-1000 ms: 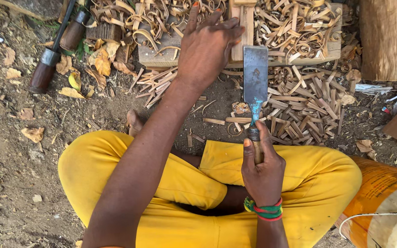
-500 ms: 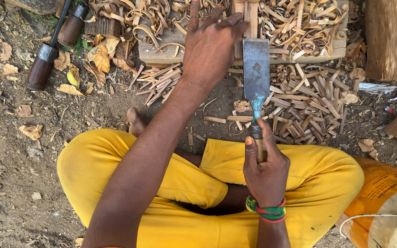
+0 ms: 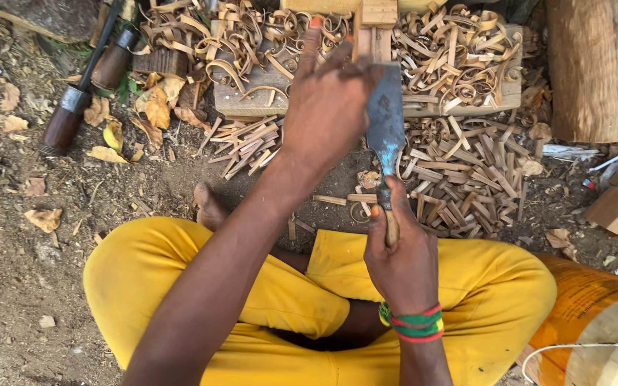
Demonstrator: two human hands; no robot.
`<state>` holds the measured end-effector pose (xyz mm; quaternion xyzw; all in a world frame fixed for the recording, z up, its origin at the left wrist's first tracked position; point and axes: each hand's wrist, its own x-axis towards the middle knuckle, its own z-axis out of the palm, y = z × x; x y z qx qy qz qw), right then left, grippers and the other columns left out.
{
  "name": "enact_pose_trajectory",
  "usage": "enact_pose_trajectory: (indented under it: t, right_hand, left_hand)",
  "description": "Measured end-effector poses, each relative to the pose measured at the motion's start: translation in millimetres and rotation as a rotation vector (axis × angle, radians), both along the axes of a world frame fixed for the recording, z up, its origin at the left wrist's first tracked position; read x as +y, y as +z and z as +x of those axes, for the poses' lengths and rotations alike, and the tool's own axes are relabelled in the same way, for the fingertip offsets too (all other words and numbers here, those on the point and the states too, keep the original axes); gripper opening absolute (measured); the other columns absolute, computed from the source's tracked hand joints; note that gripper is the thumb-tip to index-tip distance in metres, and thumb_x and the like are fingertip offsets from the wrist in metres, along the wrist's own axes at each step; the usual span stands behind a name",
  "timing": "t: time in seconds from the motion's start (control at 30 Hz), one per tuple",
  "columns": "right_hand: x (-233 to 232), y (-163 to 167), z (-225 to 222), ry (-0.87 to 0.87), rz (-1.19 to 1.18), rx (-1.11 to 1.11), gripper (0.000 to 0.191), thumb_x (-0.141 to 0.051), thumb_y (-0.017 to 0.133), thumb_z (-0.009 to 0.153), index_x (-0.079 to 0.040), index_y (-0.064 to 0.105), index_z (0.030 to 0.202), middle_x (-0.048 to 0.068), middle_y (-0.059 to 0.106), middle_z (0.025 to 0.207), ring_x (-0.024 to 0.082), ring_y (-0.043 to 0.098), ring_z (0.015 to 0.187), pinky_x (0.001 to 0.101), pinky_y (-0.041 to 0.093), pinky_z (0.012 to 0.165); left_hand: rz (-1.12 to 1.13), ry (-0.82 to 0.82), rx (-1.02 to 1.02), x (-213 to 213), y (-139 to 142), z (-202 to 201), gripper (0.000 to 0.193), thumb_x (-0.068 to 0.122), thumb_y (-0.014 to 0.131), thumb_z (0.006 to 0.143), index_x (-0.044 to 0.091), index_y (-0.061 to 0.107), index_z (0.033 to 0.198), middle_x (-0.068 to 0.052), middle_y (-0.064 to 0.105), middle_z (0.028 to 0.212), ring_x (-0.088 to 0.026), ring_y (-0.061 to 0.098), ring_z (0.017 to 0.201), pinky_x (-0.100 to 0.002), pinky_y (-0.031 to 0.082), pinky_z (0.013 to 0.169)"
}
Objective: The person carves a piece of wood using a chisel and other handheld carving tools, removing shavings and refining the wood's shape while sitting on the ground.
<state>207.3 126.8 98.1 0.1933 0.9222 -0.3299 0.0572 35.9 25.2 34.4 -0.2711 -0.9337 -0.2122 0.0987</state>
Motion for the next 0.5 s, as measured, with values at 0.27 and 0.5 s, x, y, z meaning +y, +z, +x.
enact_pose_trajectory:
  t: [0.27, 0.5]
  right_hand:
    - [-7, 3, -17, -0.003, -0.043, 0.039, 0.044, -0.01, 0.059, 0.1, -0.007, 0.057, 0.144, 0.022, 0.064, 0.074, 0.034, 0.066, 0.064, 0.0386, 0.053, 0.06]
    - [-13, -13, -37, 0.056, 0.021, 0.202, 0.046, -0.005, 0.061, 0.098, -0.005, 0.056, 0.143, 0.015, 0.063, 0.077, 0.018, 0.065, 0.068, 0.0357, 0.052, 0.061]
  left_hand:
    - [-0.163, -0.051, -0.053, 16, 7, 13, 0.019, 0.008, 0.069, 0.09, 0.0, 0.078, 0.105, -0.021, 0.076, 0.109, -0.028, 0.068, 0.119, -0.044, 0.019, 0.129]
    - [-0.14, 0.004, 0.044, 25, -4, -7, 0.019, 0.006, 0.07, 0.082, -0.002, 0.078, 0.097, -0.024, 0.075, 0.106, -0.03, 0.07, 0.11, -0.044, 0.025, 0.125]
